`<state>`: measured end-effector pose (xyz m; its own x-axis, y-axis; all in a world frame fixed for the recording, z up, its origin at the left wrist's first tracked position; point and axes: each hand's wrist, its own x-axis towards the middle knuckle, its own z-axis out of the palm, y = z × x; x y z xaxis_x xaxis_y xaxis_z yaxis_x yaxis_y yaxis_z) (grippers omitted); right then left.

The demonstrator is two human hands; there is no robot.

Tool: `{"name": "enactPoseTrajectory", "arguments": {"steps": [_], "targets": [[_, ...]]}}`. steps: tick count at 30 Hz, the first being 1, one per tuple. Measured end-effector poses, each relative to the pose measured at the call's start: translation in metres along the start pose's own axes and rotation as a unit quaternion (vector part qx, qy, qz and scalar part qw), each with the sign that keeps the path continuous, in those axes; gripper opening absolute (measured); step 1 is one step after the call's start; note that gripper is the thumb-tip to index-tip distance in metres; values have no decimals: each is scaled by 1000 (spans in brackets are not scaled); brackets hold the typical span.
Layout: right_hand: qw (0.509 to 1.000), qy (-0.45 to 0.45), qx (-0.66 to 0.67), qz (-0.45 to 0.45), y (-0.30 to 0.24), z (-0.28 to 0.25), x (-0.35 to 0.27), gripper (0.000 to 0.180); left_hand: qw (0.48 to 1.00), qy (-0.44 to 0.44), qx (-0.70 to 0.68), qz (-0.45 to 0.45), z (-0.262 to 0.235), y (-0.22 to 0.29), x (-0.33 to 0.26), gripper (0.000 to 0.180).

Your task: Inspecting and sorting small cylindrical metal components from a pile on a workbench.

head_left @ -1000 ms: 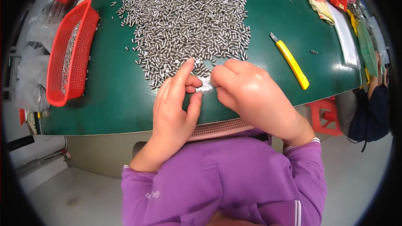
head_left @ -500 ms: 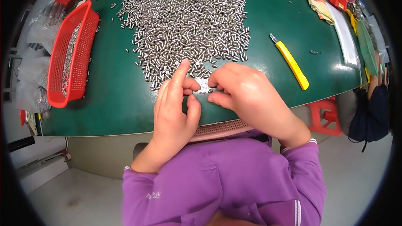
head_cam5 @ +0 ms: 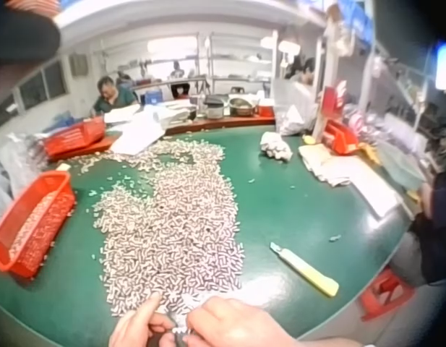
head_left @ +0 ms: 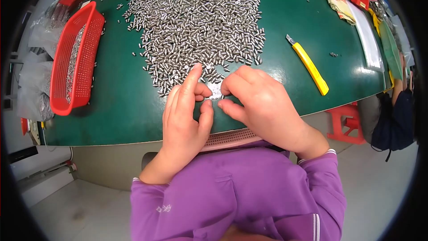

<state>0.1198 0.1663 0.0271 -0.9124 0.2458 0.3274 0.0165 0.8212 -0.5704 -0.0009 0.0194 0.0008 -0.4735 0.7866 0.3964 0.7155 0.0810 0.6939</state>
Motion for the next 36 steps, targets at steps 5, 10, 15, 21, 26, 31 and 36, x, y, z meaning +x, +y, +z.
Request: {"name": "enactPoseTrajectory", "arguments": {"steps": [5, 10, 15, 21, 26, 31, 36], "targets": [[999, 1, -54, -10, -6, -1, -1, 19, 1000, -1, 3, 5, 0, -1, 0, 73], [998, -3, -55, -2, -4, -1, -2, 17, 1000, 1, 5, 9, 0, 0, 1, 73], [1000, -8, -25, -5, -4, -5, -1, 22, 1000, 7, -4, 5, 0, -3, -1, 74], [1000, 0, 20, -23, -6, 4, 6, 28, 997, 44, -58, -21, 1, -7, -3, 76], [997, -53, 30, -48, -3, 4, -3, 16, 995, 47, -74, -48, 0, -5, -3, 76], [978, -175, 109, -31, -11, -21, -25, 21, 998, 38, -31, -38, -2, 1, -2, 75], [999, 32, 19, 14, 4, -13, -5, 23, 999, 12, 44, -21, 5, 6, 7, 77]]}}
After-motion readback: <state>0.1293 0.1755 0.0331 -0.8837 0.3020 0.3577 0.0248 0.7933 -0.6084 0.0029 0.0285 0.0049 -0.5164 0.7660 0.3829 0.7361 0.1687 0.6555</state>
